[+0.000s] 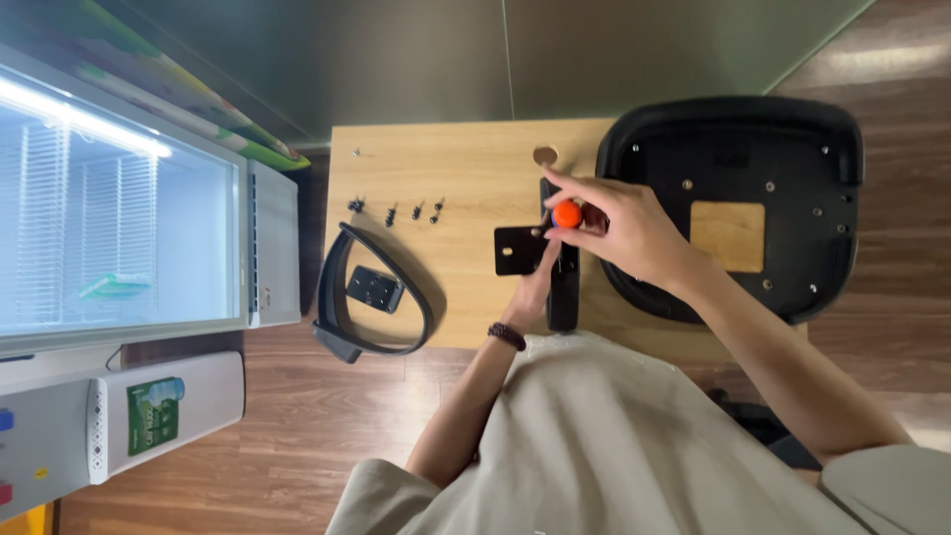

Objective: The recorder uses a screwdriver to attach armrests to an office chair component.

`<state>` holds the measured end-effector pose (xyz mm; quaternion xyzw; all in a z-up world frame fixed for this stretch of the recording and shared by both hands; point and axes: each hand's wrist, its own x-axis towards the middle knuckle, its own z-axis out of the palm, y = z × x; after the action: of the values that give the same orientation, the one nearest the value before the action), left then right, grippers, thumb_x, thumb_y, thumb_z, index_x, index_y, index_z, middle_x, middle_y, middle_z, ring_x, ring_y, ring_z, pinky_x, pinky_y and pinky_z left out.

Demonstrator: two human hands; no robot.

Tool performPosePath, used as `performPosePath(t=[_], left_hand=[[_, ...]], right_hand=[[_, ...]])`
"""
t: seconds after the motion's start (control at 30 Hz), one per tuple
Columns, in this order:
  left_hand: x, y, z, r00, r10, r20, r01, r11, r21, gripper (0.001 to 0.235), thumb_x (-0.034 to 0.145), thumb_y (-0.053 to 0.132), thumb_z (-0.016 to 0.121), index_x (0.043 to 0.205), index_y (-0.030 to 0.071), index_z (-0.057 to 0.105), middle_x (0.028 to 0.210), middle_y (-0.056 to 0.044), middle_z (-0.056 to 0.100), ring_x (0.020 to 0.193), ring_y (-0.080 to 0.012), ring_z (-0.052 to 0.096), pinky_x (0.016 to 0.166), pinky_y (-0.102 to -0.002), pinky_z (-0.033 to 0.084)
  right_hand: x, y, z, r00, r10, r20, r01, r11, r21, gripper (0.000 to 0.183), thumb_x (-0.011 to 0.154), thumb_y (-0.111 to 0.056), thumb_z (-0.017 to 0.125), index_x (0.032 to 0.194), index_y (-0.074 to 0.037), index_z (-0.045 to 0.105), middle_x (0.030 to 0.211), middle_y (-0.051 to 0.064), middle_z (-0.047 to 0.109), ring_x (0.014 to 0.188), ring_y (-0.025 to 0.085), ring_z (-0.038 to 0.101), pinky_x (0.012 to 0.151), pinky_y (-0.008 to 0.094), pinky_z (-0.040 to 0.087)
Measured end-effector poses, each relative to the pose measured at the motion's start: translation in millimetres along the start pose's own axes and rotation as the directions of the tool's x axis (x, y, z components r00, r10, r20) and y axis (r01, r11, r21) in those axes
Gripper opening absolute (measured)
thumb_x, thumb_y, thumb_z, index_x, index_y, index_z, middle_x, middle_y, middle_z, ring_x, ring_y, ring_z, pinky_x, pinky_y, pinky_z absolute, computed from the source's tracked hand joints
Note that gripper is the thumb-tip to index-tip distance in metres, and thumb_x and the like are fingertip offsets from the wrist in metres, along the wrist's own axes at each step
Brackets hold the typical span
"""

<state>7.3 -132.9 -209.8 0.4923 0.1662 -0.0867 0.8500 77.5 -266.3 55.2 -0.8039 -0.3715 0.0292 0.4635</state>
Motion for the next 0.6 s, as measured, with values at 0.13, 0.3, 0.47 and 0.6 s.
performPosePath(t=[0.13, 0.3, 0.47, 0.6], left_hand=[[-6, 17, 8, 1.000, 0.004, 0.002, -0.004, 1.000, 0.004, 0.053, 0.106, 0.033, 0.057, 0.153, 0.009, 0.046, 0.129, 0.001, 0.057, 0.113, -0.0076, 0.053, 0.093, -0.027, 0.049], [-13, 32, 16, 0.992, 0.111, 0.065, -0.115, 0.991, 0.070, 0.063, 0.108, 0.032, 0.052, 0.163, 0.011, 0.029, 0.150, 0.000, 0.048, 0.133, -0.0082, 0.046, 0.112, -0.027, 0.039], [-14, 32, 19, 0.990, 0.113, 0.081, -0.119, 0.990, 0.072, 0.063, 0.108, 0.030, 0.050, 0.163, 0.009, 0.028, 0.150, -0.003, 0.047, 0.135, -0.0115, 0.045, 0.114, -0.030, 0.037], [-17, 36, 22, 0.987, 0.149, 0.058, -0.156, 0.977, 0.144, 0.061, 0.108, 0.030, 0.049, 0.161, 0.009, 0.028, 0.150, 0.000, 0.047, 0.136, -0.0087, 0.045, 0.114, -0.028, 0.036]], right_hand=[[-4, 8, -6, 0.990, 0.134, 0.049, -0.130, 0.988, -0.088, 0.044, 0.091, -0.014, 0.078, 0.134, -0.013, 0.068, 0.101, 0.008, 0.068, 0.084, 0.018, 0.065, 0.074, 0.032, 0.056], [-9, 10, -9, 0.996, 0.090, 0.021, -0.089, 0.994, -0.057, 0.047, 0.093, -0.007, 0.071, 0.139, -0.012, 0.065, 0.115, 0.015, 0.060, 0.094, 0.021, 0.064, 0.084, 0.033, 0.055], [-14, 2, -3, 0.997, 0.056, -0.052, -0.059, 0.997, -0.053, 0.044, 0.093, -0.007, 0.070, 0.137, -0.010, 0.064, 0.126, 0.010, 0.067, 0.098, 0.021, 0.067, 0.081, 0.031, 0.056], [-15, -7, 3, 0.979, 0.186, -0.083, -0.186, 0.982, 0.006, 0.039, 0.096, -0.004, 0.066, 0.135, -0.008, 0.066, 0.130, 0.009, 0.067, 0.085, 0.018, 0.068, 0.069, 0.028, 0.056]])
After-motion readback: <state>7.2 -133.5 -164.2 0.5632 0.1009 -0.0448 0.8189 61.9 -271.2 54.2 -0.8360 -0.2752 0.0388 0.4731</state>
